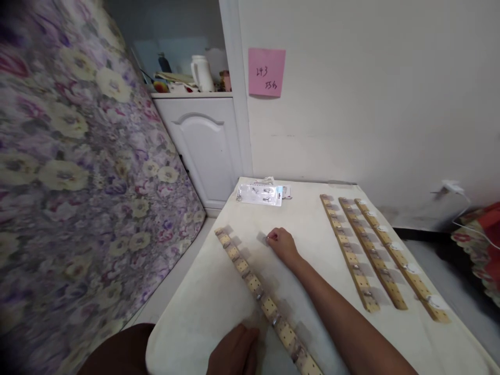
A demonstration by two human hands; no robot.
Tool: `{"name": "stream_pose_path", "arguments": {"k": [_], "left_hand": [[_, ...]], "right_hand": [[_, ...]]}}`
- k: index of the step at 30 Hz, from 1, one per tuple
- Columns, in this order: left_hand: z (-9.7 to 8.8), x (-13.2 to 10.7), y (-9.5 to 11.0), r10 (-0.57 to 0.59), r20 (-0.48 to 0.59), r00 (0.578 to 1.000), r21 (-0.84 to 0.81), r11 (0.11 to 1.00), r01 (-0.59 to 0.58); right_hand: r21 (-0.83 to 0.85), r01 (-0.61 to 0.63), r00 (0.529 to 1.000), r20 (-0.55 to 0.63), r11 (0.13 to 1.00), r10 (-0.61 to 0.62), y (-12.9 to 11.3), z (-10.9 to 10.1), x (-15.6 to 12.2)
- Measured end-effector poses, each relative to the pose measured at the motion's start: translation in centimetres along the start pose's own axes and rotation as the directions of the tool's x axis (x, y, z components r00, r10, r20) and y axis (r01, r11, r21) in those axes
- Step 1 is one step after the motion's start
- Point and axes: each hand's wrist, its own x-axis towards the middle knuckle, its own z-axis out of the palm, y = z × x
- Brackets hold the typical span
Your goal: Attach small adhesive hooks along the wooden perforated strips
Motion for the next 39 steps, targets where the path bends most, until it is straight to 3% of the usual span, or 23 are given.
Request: {"name": "stream_pose_path", "arguments": {"k": [4, 8, 11, 14, 18, 21, 23, 29, 34, 37, 39], "left_hand": [[-0.2, 0.0, 0.1, -0.027, -0.038, 0.999, -0.071, 0.997, 0.025], [-1.7, 0.9, 0.8, -0.145, 0.079, 0.986, -0.274, 0.948, 0.161], [-3.7, 2.8, 2.8, -0.26, 0.106, 0.96, -0.443, 0.851, 0.28], [-5.3, 5.2, 6.0, -0.308, 0.164, 0.937, -0.536, 0.769, 0.347], [-5.6, 7.4, 9.8, -0.323, 0.321, 0.89, -0.619, 0.64, 0.455], [-5.1, 7.5, 11.2, -0.328, 0.411, 0.851, -0.65, 0.548, 0.526], [-5.0, 7.1, 11.8, -0.305, 0.438, 0.846, -0.67, 0.517, 0.533], [-4.6, 5.7, 12.4, -0.325, 0.494, 0.806, -0.704, 0.394, 0.59], [-3.5, 4.8, 11.7, -0.371, 0.551, 0.747, -0.753, 0.165, 0.637], [-3.6, 4.7, 11.3, -0.41, 0.583, 0.701, -0.742, 0.082, 0.665], [-4.0, 4.7, 11.3, -0.432, 0.586, 0.686, -0.739, 0.063, 0.671]], "right_hand": [[0.017, 0.034, 0.999, -0.024, 0.999, -0.033, -0.4, -3.7, -3.6], [0.12, 0.064, 0.998, -0.026, 0.991, -0.062, -1.2, -8.4, -8.8], [0.178, 0.05, 0.998, 0.021, 0.983, -0.054, -2.0, -11.2, -12.8], [0.222, 0.062, 0.995, 0.06, 0.973, -0.077, -3.0, -12.7, -16.3], [0.187, 0.136, 0.983, 0.092, 0.973, -0.156, -4.4, -12.8, -20.0], [0.137, 0.21, 0.97, 0.092, 0.968, -0.223, -5.0, -12.1, -21.7], [0.133, 0.228, 0.966, 0.091, 0.965, -0.241, -5.1, -11.7, -22.3], [0.099, 0.206, 0.958, 0.182, 0.973, -0.221, -5.4, -10.5, -23.1], [0.101, 0.194, 0.965, 0.161, 0.976, -0.208, -5.6, -10.5, -23.6], [0.17, 0.091, 0.99, 0.087, 0.981, -0.107, -4.9, -11.2, -23.7], [0.245, -0.039, 0.993, 0.117, 0.969, 0.01, -4.2, -11.5, -24.0]]}}
